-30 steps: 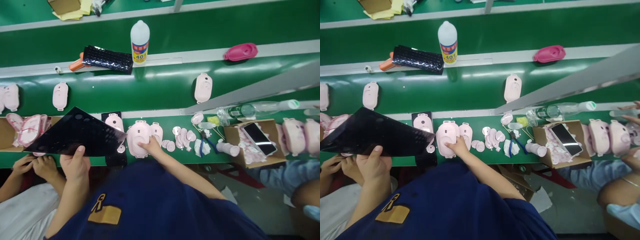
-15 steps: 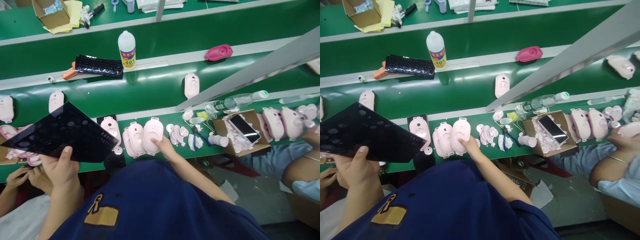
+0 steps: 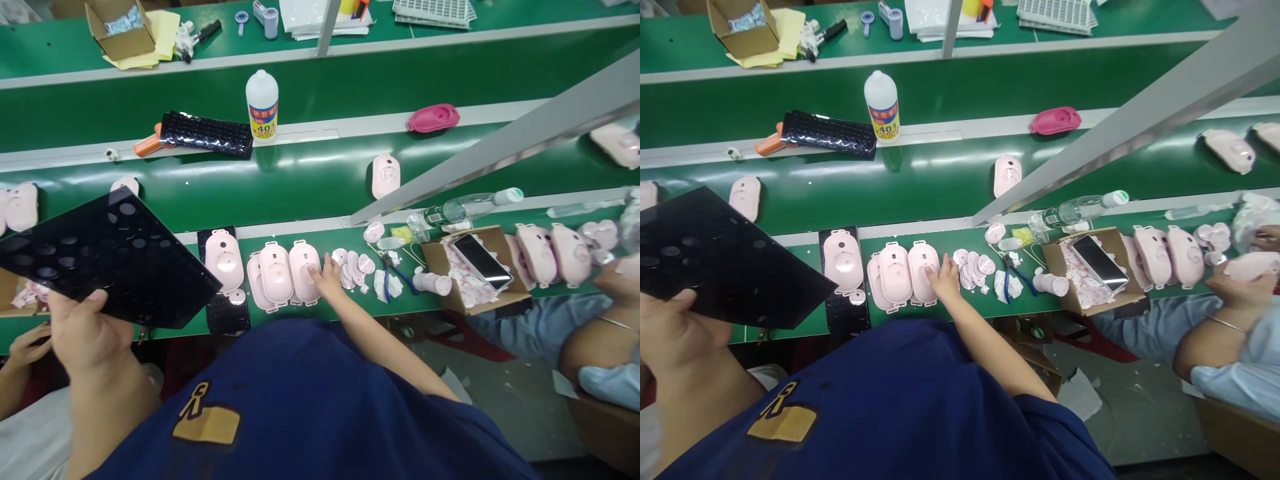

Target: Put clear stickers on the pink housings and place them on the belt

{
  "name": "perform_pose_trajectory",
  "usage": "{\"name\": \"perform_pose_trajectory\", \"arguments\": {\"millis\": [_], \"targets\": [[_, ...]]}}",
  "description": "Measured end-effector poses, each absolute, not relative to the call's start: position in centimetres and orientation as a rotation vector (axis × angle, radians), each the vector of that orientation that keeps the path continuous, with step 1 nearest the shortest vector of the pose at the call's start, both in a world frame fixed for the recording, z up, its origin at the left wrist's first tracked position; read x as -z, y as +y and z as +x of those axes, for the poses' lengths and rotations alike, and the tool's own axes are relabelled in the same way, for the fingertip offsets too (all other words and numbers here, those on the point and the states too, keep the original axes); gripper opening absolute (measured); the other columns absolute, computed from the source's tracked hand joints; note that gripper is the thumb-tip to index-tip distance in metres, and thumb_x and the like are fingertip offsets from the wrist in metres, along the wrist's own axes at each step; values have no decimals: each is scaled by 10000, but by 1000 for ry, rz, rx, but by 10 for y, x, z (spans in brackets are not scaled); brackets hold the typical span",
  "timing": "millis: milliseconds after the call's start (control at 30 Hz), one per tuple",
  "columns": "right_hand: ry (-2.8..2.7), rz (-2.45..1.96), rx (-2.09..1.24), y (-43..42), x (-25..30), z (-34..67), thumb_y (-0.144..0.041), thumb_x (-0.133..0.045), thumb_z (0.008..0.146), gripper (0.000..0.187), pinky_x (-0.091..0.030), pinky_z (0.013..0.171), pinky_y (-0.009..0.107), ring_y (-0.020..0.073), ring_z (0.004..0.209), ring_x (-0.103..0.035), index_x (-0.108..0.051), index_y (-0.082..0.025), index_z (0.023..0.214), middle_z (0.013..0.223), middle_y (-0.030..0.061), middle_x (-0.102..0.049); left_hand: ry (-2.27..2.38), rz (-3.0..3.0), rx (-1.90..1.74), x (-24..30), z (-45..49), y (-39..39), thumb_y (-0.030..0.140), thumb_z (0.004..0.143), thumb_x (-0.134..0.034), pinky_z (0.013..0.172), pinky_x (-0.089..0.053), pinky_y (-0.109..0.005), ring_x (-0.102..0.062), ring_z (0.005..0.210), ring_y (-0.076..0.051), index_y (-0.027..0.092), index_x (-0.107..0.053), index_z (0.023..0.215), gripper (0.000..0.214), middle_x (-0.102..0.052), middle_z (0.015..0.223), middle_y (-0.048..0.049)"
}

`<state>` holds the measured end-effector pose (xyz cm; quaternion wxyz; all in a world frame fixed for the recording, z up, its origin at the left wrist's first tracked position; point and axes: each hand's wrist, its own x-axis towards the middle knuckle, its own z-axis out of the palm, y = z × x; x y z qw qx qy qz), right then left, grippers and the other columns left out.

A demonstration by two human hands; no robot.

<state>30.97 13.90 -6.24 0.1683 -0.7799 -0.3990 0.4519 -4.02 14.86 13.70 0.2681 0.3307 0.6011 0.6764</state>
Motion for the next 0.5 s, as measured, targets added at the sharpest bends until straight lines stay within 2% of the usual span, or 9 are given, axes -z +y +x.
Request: {"name": "perform_pose_trajectory", "arguments": {"millis": [33,100,167,233,300,367,433,500], "targets": [[-1186,-2171,-1242,138,52,310,-542,-594,820,829,-121,1210,547,352,1507,-107,-306,-189,1513,1604,163,-179,1559,947,-1806,-133,-36,144,111,464,-617,1206,-349,-424,-571,1205,-235,193,-643,1142,684,-681,1151,13],[-1351,-1889,-1232,136,24,306,-614,-567,824,831,-154,1215,508,313,1501,-162,-320,-205,1505,1607,137,-205,1437,1067,-1696,-124,-20,131,143,625,-693,1169,-392,-373,-602,1136,-189,217,-638,1148,531,-678,1143,16],[-1517,-1409,-1346,132,-6,299,-676,-608,783,874,-249,1191,478,300,1441,-324,-348,-234,1490,1546,124,-361,1384,1131,-1471,-116,8,116,264,766,-740,1053,-497,-344,-651,1006,-175,225,-667,1077,321,-694,1072,-4],[-1543,-1043,-1454,128,-30,294,-638,-693,753,827,-391,1100,467,286,1256,-544,-424,-256,1435,1342,109,-585,1304,1186,-1203,-108,38,105,372,761,-787,871,-587,-375,-686,833,-217,180,-706,908,256,-706,874,-52],[-1438,-1020,-1449,125,-41,296,-531,-747,762,556,-513,934,419,237,961,-668,-591,-256,1219,1018,56,-702,1234,1212,-1039,-97,59,102,521,752,-769,799,-605,-400,-697,823,-258,170,-713,912,390,-705,842,-89],[-1245,-1151,-1341,123,-39,305,-451,-764,771,298,-545,806,366,188,756,-654,-643,-240,944,799,11,-681,1246,1202,-1020,-78,63,108,711,717,-693,825,-597,-433,-694,921,-296,167,-678,1066,646,-711,950,-136],[-1037,-1271,-1231,121,-30,321,-427,-804,728,293,-539,813,350,172,746,-645,-627,-232,858,792,3,-687,1379,1159,-1090,-52,47,122,798,741,-572,889,-569,-457,-665,1026,-300,167,-600,1183,771,-688,1070,-166],[-857,-1368,-1146,119,-20,337,-415,-837,681,375,-517,891,363,175,829,-659,-634,-232,938,897,15,-717,1613,1099,-1141,-24,19,137,676,798,-623,956,-525,-452,-628,1077,-271,158,-585,1144,623,-653,1140,-162]]}}
